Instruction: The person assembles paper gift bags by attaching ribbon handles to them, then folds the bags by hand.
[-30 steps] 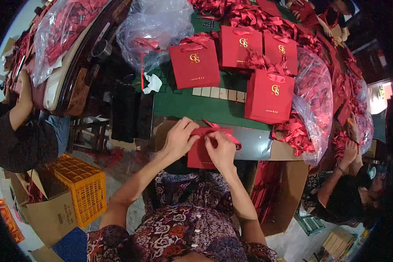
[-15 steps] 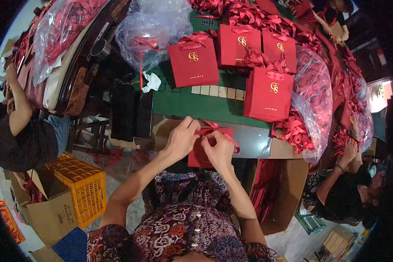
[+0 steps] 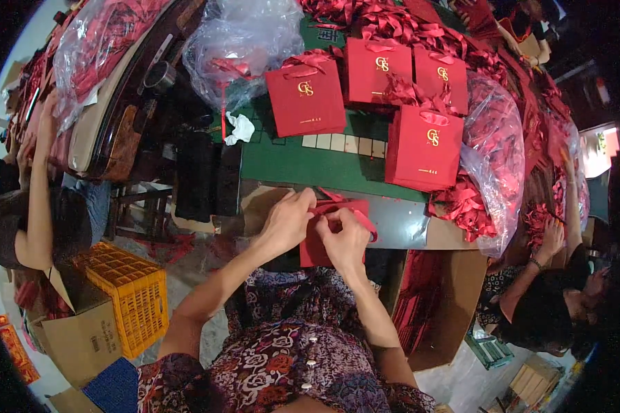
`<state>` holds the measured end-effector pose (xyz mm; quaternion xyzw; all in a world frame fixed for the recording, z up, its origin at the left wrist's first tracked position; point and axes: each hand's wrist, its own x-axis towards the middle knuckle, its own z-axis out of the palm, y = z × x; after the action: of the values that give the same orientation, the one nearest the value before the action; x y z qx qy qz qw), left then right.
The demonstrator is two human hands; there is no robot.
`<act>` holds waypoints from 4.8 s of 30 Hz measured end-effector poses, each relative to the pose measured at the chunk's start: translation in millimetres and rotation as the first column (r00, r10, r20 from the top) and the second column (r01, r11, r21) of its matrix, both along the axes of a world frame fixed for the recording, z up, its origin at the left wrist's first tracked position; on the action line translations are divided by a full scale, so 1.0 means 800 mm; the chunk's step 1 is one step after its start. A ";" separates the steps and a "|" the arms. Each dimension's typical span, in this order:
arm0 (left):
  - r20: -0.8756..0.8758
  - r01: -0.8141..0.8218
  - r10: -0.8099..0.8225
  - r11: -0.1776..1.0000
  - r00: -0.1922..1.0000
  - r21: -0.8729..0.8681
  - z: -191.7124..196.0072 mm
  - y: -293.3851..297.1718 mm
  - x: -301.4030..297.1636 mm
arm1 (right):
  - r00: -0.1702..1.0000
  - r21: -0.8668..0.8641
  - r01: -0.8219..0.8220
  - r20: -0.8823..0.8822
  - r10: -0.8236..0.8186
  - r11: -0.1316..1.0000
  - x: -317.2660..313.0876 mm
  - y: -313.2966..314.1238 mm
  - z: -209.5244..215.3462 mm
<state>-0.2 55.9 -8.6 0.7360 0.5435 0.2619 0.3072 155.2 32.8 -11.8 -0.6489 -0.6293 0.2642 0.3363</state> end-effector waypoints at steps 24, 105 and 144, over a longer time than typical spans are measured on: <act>0.097 -0.004 -0.005 0.996 0.995 0.086 0.006 -0.012 0.004 | 0.970 0.078 -0.241 0.052 0.237 0.967 0.041 0.022 0.046; 0.763 0.190 0.300 0.857 0.572 -0.480 -0.014 -0.099 0.013 | 0.376 -0.380 0.041 -0.851 -0.367 0.924 0.116 -0.002 -0.053; -0.154 0.191 -0.163 0.963 0.974 0.188 -0.016 -0.071 0.032 | 0.884 0.310 0.332 0.228 -0.409 0.891 0.232 0.032 -0.053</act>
<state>25.4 -0.6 -21.0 0.8254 0.4659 0.2357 0.2149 340.5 58.4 -54.5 -0.7389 -0.5639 0.0119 0.3687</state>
